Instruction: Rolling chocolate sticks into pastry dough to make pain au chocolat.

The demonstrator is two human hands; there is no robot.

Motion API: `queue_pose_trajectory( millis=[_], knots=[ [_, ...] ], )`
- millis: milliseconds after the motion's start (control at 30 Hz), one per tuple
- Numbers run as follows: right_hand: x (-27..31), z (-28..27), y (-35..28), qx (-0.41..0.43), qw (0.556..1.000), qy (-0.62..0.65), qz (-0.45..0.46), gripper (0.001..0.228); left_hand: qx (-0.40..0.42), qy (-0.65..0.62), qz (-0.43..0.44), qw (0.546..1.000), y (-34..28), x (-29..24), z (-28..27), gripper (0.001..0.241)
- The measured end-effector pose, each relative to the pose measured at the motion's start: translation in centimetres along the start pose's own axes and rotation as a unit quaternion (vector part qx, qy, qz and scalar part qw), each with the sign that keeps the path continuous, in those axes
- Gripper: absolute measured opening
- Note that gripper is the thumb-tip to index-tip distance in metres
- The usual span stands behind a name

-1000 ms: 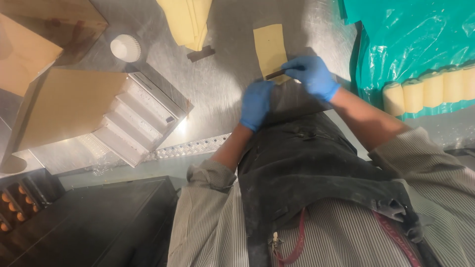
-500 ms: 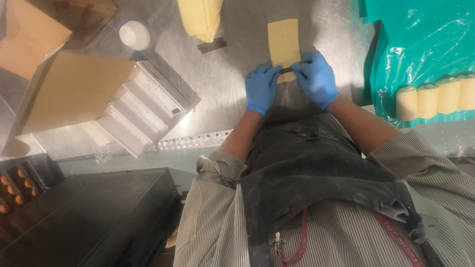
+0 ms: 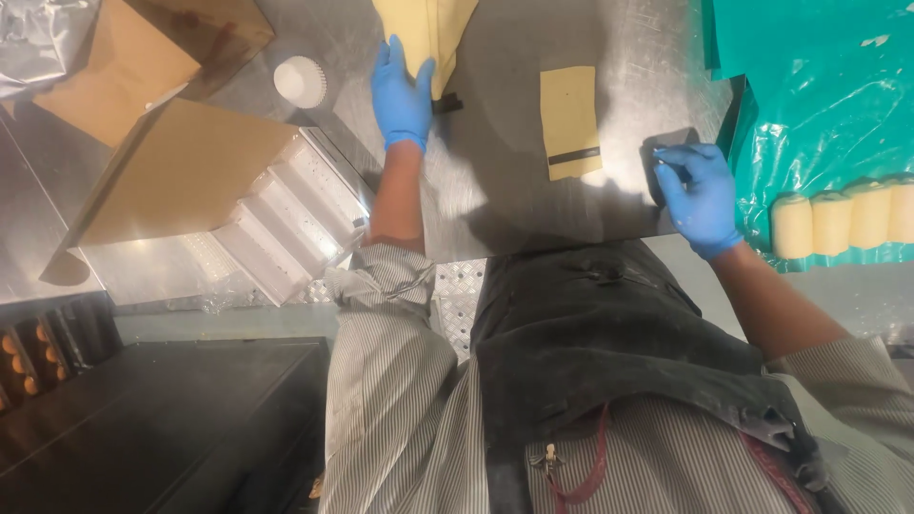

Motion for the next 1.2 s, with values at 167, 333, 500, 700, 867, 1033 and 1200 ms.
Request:
queue_pose_trajectory(
  millis=[167, 333, 500, 700, 867, 1033, 1200],
  knots=[
    [-0.2, -0.3, -1.4, 0.004, 1.0, -0.004, -0.007, 0.022, -0.067, -0.098, -0.004, 0.993, -5.4, -2.7, -4.0, 0.032],
    [-0.1, -0.5, -1.9, 0.011, 0.997, 0.055, 0.044, 0.015, -0.089, -0.037, 0.052, 0.994, -8.4, 1.7, -0.5, 0.046],
    [0.5, -0.2, -1.1, 0.016, 0.998, 0.042, -0.035, 0.012, 0.001, 0.082, 0.027, 0.996, -7.5, -0.5, -1.8, 0.03],
    [6.3, 3.5, 2.4, 0.036, 0.944, -0.17, -0.281, 0.025, 0.211, 0.057, 0.331, 0.918, -17.7, -12.5, 5.0, 0.036],
    [1.1, 8.6, 4.0, 0.046, 0.9, -0.24, -0.361, 0.025, 0.158, 0.108, 0.38, 0.905, -19.0, -10.2, 12.3, 0.022],
    [0.0, 9.9, 5.6, 0.04, 0.902, -0.188, -0.386, 0.022, 0.188, 0.07, 0.302, 0.932, -16.2, -11.1, 11.1, 0.013],
    [-0.8, 11.3, 8.4, 0.24, 0.907, -0.305, -0.163, 0.016, 0.251, -0.147, 0.063, 0.955, -14.1, -13.4, 7.0, 0.032]
  ],
)
Point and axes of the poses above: each hand's wrist, its own y-axis towards the middle knuckle, its own z-axis out of the palm, x = y × z, the point moved 6 cm from there along y, towards the middle knuckle, and after that the axes turned 5 degrees about z, right-handed, at the moved point
